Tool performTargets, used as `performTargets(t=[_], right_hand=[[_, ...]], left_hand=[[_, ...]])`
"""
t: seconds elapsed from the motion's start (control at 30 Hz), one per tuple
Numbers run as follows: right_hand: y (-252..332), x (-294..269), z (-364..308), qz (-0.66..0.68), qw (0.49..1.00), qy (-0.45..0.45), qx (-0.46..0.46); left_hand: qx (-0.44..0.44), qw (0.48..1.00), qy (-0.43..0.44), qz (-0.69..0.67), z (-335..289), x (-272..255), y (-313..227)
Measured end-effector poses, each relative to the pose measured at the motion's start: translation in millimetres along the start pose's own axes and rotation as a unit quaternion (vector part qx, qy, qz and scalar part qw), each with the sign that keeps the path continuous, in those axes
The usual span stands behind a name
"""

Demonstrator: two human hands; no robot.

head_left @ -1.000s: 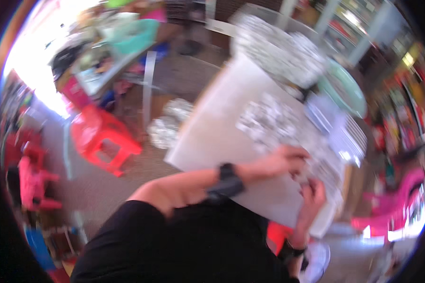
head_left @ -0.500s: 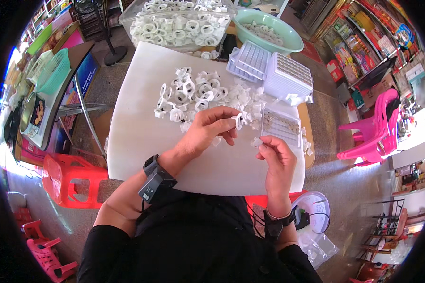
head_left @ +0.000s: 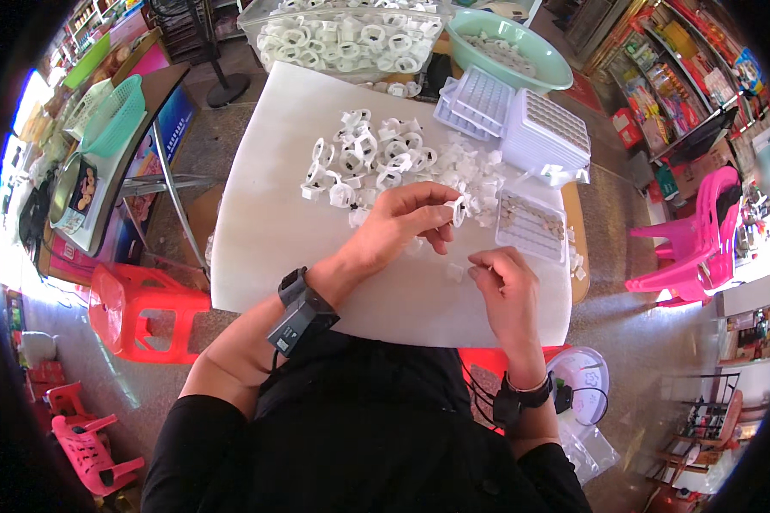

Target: Assembling small white plastic components into a larger unit at a workshop table.

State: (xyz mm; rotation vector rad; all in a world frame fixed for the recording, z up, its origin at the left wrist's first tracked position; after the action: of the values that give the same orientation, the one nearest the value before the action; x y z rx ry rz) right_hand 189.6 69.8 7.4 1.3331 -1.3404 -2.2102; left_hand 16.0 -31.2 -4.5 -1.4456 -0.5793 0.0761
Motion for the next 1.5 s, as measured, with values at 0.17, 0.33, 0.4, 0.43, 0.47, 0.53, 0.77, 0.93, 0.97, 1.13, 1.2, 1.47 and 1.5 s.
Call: performTargets(t=[0.17,0.33,0.4,0.43,0.47,0.53,0.77,0.93,0.97,1.13,1.2,1.47,1.5], right_hand=[[3.7,5.1,-8.5,-0.125,0.983,0.003,-0.133],[1.9,2.5,-5.3,-0.114,0.987,-0.031,-0.108],[14.4,-7.8,-4.8,0.013,0.997,-0.07,-0.003],[17.1,-9.5,-3.2,0.013,0.997,-0.073,-0.004],[19.8,-11.6,-0.6,0.064,0.992,-0.105,-0.041],[26.4,-12.6,3.8,0.12,0.977,-0.143,-0.104],[48.0,-0.7,11.4,0.031,0.967,-0.157,-0.2],[47.6,3.1,13.3,-0.03,0.956,-0.17,-0.236],[47.6,3.5,13.1,-0.029,0.956,-0.169,-0.237],[46.3,3.8,13.4,-0.042,0.956,-0.171,-0.233],[46.6,2.6,13.1,-0.046,0.958,-0.17,-0.228],[43.4,7.5,18.7,-0.032,0.968,-0.152,-0.195],[37.7,8.2,19.5,0.065,0.978,-0.136,-0.143]], left_hand=[[-0.002,1.0,0.006,-0.021,-4.1,4.9,-6.0],[-0.045,0.989,0.046,-0.136,-0.2,-1.1,-0.6],[-0.044,0.979,0.081,-0.18,-0.7,-3.4,0.3],[-0.044,0.98,0.083,-0.178,-1.3,-3.8,-0.3],[-0.039,0.977,0.09,-0.188,-1.8,-3.8,-1.2],[-0.037,0.975,0.099,-0.197,-2.2,-3.4,-1.4],[-0.05,0.977,0.118,-0.17,-5.3,0.2,-5.6],[-0.044,0.977,0.137,-0.158,-7.3,0.1,-6.0],[-0.046,0.977,0.135,-0.16,-7.4,-0.3,-4.9],[-0.044,0.978,0.129,-0.156,-5.6,1.2,-5.5],[-0.034,0.978,0.138,-0.152,-2.9,0.6,-3.6],[-0.018,0.99,0.108,-0.092,-3.2,-6.8,6.7],[-0.016,0.991,0.11,-0.073,-5.9,-6.7,5.0]])
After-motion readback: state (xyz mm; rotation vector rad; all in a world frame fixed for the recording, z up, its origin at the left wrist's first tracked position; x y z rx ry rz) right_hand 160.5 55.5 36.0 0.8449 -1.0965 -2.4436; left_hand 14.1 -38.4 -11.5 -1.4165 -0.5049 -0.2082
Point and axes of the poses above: each hand's wrist, its own z-axis towards the middle knuckle, its own x-axis out of the palm, y = z × x, the point moved 1 cm from there along z, towards the middle knuckle, and after that the axes turned 1 degree about z, right-handed, at the moved point
